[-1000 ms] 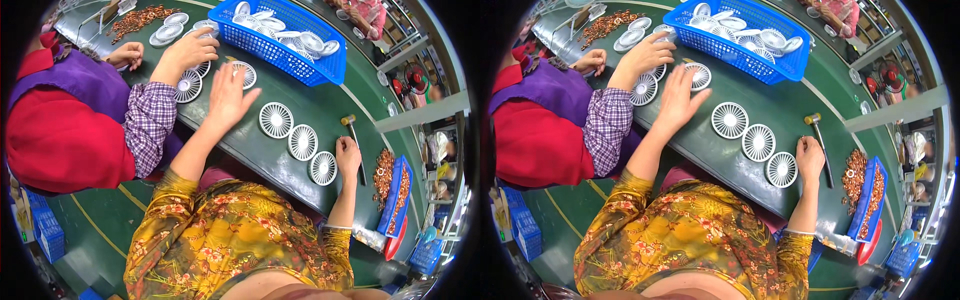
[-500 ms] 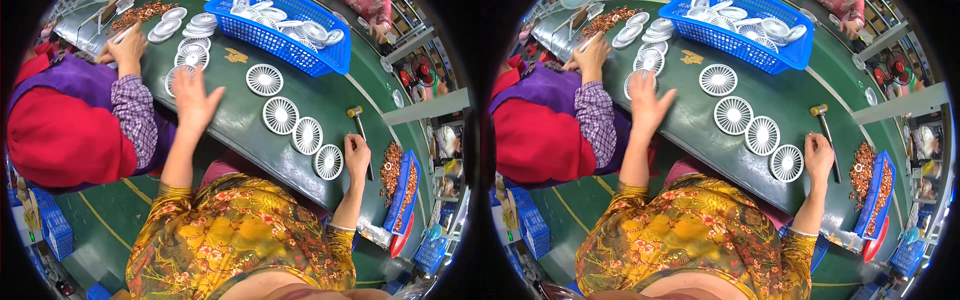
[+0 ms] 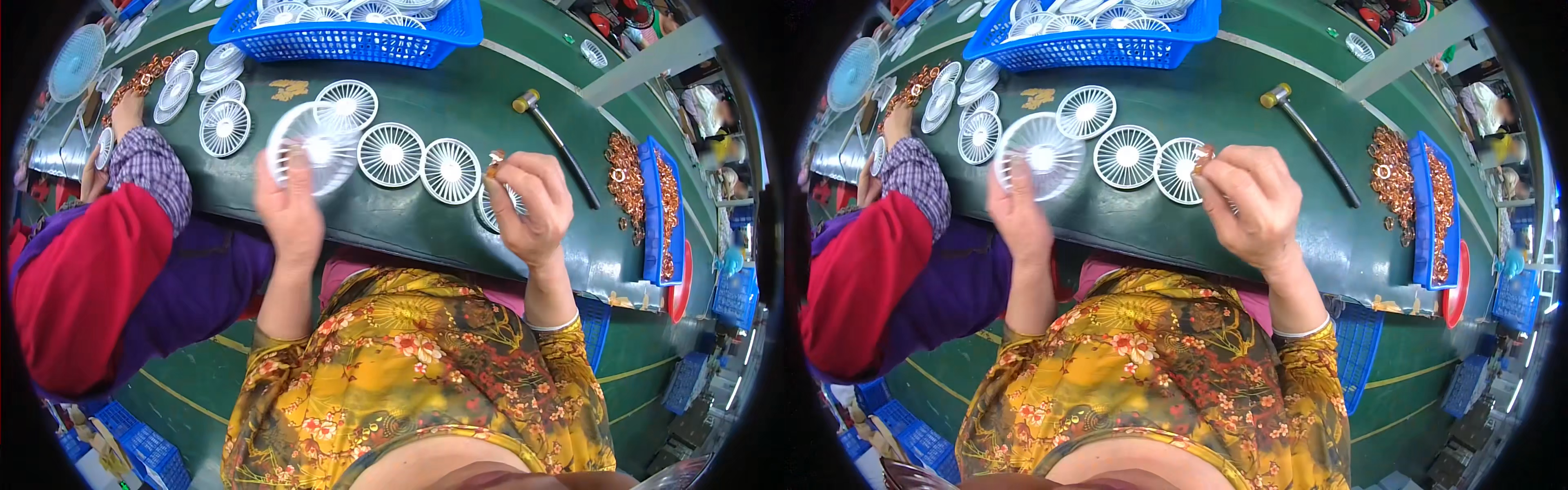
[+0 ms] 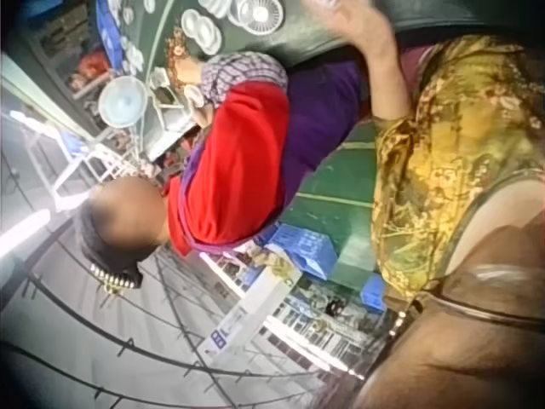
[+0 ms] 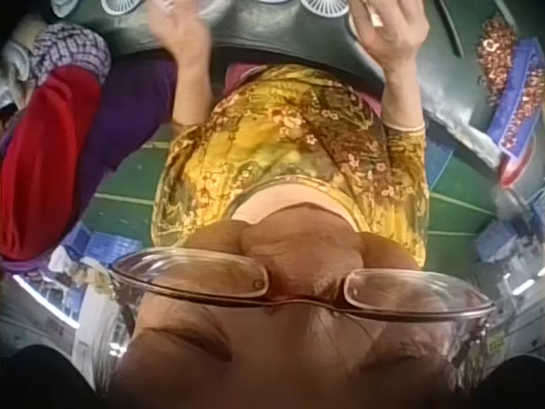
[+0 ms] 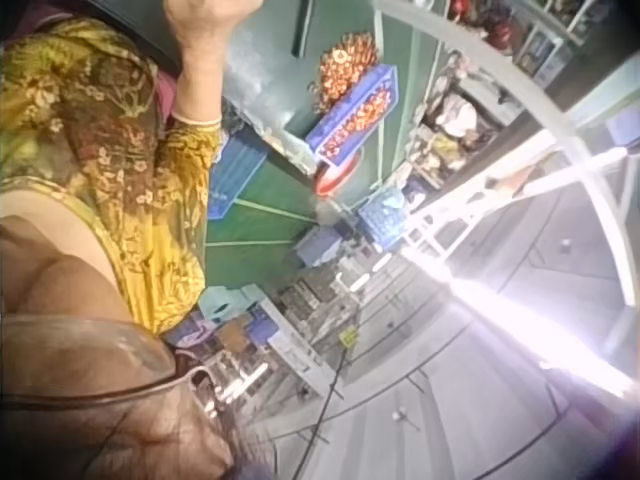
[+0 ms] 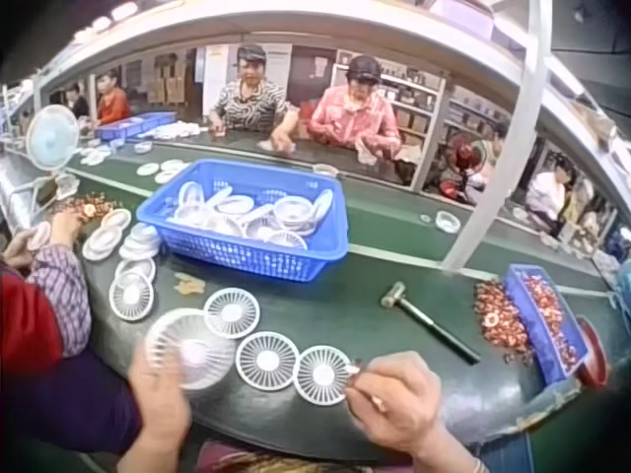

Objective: Manually assembling components into plastic fan guards and using a mallet to tap them into place on a factory production line.

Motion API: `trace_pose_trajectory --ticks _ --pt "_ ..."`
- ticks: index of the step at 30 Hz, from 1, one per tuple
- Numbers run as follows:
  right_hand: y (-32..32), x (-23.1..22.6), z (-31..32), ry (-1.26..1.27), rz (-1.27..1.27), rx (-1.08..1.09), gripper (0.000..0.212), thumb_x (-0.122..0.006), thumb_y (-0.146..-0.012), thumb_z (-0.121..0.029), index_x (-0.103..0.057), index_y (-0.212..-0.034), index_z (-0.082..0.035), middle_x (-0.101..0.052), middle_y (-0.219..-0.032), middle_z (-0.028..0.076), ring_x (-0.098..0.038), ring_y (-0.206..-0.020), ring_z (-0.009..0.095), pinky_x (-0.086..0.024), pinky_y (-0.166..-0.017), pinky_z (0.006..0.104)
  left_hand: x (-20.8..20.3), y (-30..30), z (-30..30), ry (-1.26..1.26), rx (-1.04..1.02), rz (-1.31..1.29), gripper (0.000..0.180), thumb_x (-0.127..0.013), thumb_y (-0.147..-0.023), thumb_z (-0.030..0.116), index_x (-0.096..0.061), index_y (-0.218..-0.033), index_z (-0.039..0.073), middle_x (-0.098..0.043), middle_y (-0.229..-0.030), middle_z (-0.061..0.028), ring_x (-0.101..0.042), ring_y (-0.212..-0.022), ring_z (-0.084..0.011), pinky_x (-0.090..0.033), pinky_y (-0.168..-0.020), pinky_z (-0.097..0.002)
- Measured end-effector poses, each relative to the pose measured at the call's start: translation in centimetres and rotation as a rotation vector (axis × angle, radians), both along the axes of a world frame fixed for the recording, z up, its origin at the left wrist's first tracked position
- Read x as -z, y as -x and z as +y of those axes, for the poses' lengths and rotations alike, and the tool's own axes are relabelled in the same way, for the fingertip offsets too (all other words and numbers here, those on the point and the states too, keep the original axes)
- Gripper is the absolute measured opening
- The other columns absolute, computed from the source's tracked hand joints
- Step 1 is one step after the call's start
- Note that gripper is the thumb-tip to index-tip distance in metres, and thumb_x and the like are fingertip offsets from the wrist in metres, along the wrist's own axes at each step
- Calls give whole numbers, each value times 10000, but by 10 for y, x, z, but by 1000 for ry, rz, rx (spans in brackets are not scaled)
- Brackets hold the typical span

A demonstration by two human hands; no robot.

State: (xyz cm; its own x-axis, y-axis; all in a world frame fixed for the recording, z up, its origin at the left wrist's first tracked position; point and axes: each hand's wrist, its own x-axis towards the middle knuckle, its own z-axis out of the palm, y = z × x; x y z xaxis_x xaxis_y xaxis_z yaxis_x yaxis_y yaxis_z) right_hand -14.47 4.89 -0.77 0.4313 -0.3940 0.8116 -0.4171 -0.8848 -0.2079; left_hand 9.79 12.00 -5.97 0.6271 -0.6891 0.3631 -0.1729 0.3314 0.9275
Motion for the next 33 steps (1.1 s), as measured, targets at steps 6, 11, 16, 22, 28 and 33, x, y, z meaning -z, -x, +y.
trace_pose_trajectory --ticks 6,11,16,22,28,33 --pt "-26 1 14 65 21 -160 230 -774 -656 -34 -635 -834 -76 -608 -823 43 -609 -681 207 -478 -563 317 -8 55 -5 33 431 254 351 -415 -1031 273 -529 -1175 -26 -586 -1056 -62 -543 -935 -97 -445 -837 -247" --pt "-40 6 18 -77 144 -65 160 -695 -742 -69 -620 -883 -56 -578 -794 62 -567 -700 241 -464 -607 352 -16 69 0 -36 382 9 325 -403 -1021 215 -470 -1228 -27 -551 -1104 -71 -510 -975 -134 -411 -883 -273" --pt "-49 14 19 -277 122 71 137 -658 -767 -62 -583 -880 -51 -557 -809 102 -568 -761 289 -465 -666 379 7 72 -3 0 448 44 299 -434 -944 24 -384 -1237 -12 -529 -1149 -95 -522 -992 -119 -443 -871 -266" --pt "-39 14 16 -174 77 182 343 -742 -761 -202 -666 -1077 -91 -646 -1151 39 -502 -1215 287 -318 -1029 471 -16 66 -12 27 667 553 383 -474 -870 -25 -387 -1242 -13 -542 -1157 -99 -556 -1034 -136 -451 -923 -300" --pt "-7 -8 15 -149 237 -136 348 -727 -767 -283 -712 -1089 -151 -657 -1196 27 -461 -1291 326 -248 -1114 482 -34 51 0 -178 927 450 520 -651 -875 130 -426 -1309 -48 -566 -1187 -107 -572 -1070 -146 -475 -909 -282" --pt "2 16 16 -364 -2 -349 338 -664 -836 -102 -641 -1167 -42 -599 -1248 149 -517 -1218 388 -434 -966 443 -24 66 0 -121 866 292 476 -644 -904 126 -443 -1301 -44 -592 -1148 -87 -587 -1010 -130 -478 -880 -259"
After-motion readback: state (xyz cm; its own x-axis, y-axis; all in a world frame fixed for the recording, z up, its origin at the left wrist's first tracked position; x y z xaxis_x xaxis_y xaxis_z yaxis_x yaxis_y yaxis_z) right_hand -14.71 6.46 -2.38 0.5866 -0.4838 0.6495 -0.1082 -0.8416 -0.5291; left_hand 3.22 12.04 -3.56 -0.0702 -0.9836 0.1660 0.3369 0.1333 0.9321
